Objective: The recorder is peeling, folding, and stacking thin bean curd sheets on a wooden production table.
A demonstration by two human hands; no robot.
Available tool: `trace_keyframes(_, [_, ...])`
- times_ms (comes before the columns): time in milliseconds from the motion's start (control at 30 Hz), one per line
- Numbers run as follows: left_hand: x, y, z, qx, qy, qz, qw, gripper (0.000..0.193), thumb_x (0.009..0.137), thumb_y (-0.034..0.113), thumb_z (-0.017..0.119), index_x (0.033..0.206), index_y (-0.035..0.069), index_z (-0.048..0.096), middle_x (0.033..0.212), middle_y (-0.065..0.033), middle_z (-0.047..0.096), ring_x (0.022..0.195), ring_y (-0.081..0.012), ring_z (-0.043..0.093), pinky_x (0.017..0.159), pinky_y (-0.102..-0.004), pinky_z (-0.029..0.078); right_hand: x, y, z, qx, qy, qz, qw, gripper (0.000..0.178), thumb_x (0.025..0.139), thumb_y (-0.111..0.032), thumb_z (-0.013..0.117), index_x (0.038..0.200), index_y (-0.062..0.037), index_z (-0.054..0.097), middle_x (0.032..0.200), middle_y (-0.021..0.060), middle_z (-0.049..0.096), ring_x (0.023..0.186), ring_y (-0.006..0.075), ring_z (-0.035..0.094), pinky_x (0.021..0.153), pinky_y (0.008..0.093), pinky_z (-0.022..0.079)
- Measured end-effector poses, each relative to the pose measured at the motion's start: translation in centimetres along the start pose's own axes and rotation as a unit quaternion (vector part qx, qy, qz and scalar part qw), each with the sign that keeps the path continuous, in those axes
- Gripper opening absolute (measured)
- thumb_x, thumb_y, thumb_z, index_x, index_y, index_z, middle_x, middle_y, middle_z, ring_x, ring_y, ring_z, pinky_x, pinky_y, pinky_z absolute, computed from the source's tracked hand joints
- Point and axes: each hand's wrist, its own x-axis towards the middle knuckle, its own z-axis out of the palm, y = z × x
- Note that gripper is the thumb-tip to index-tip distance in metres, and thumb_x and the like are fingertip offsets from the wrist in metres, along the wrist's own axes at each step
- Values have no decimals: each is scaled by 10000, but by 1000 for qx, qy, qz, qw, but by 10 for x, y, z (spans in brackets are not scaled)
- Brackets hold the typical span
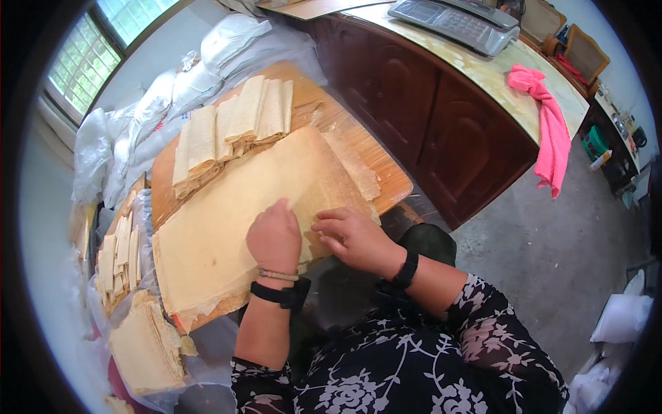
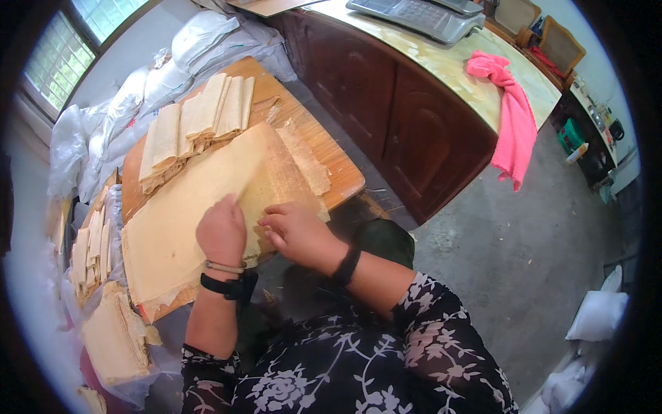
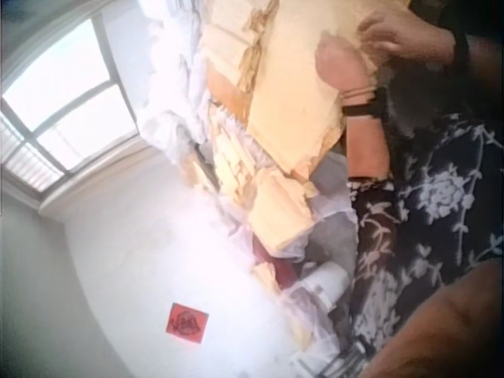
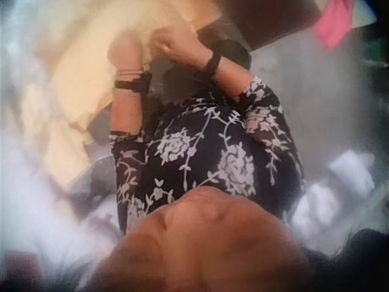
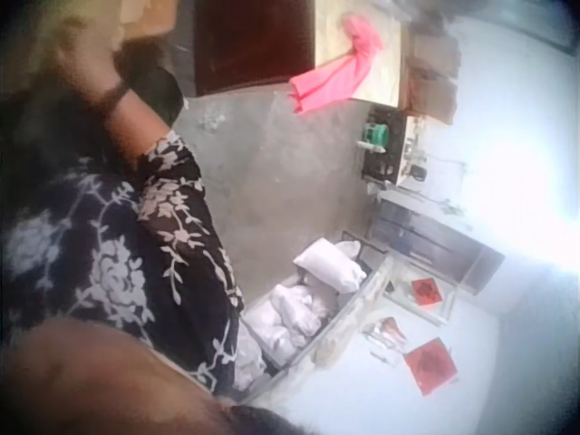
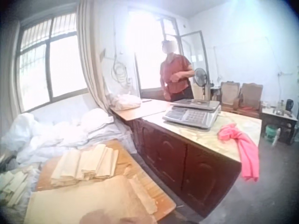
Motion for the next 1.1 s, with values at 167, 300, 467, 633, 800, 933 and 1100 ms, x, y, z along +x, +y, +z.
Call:
trace_keyframes(167, [15, -37, -39, -151, 34, -187, 970, 263, 1018, 238, 572, 1052, 16, 709, 883, -158, 737, 816, -335, 713, 721, -432, 537, 7, -14, 1, -114, -119, 65, 984, 226, 872, -154, 683, 1069, -49, 713, 1240, 145, 668, 1189, 341, 603, 1019, 424, 487])
trace_keyframes(300, [16, -51, -50, -246, 88, -212, 942, 335, 1050, 266, 551, 1137, -17, 709, 962, -201, 751, 848, -338, 730, 738, -393, 542, 22, -31, 24, -176, -15, -109, 978, 242, 859, -155, 693, 1082, -63, 708, 1211, 123, 671, 1161, 330, 609, 1016, 442, 482])
trace_keyframes(467, [17, -61, -61, -247, 106, -224, 937, 358, 1047, 269, 563, 1124, -52, 703, 934, -187, 759, 817, -273, 731, 727, -381, 544, 53, -33, 68, -155, -113, -99, 976, 213, 861, -189, 676, 1046, -83, 678, 1164, 85, 655, 1159, 296, 601, 962, 448, 480])
trace_keyframes(633, [-5, -123, -96, -434, 291, -372, 767, 352, 1035, 245, 590, 1124, -81, 689, 974, -120, 753, 796, -173, 709, 708, -291, 573, 56, -19, 75, -221, -164, -66, 959, 224, 841, -193, 671, 1039, -88, 674, 1191, 69, 633, 1180, 281, 583, 957, 434, 475])
trace_keyframes(800, [-89, -188, -89, -552, 221, -569, 567, 308, 1000, 239, 624, 1108, -49, 648, 954, -130, 719, 722, -217, 732, 538, -305, 558, 60, -31, 86, -144, -120, -22, 982, 345, 907, -287, 647, 1164, -62, 694, 1089, 142, 699, 1064, 312, 651, 903, 444, 513])
trace_keyframes(933, [-140, -203, -60, -548, 158, -621, 538, 327, 986, 271, 647, 1104, -34, 633, 923, -121, 715, 722, -243, 742, 496, -301, 539, 90, -60, 122, -3, -133, 126, 983, 504, 933, -353, 684, 1280, 9, 645, 987, 207, 714, 866, 348, 702, 809, 406, 554])
trace_keyframes(1100, [-143, -208, -54, -538, 63, -602, 586, 403, 1000, 370, 627, 1056, -29, 653, 871, -139, 737, 690, -214, 737, 489, -275, 514, 125, -89, 174, 39, -189, 241, 951, 611, 846, -492, 760, 1080, 64, 663, 946, 203, 740, 834, 310, 734, 736, 424, 573])
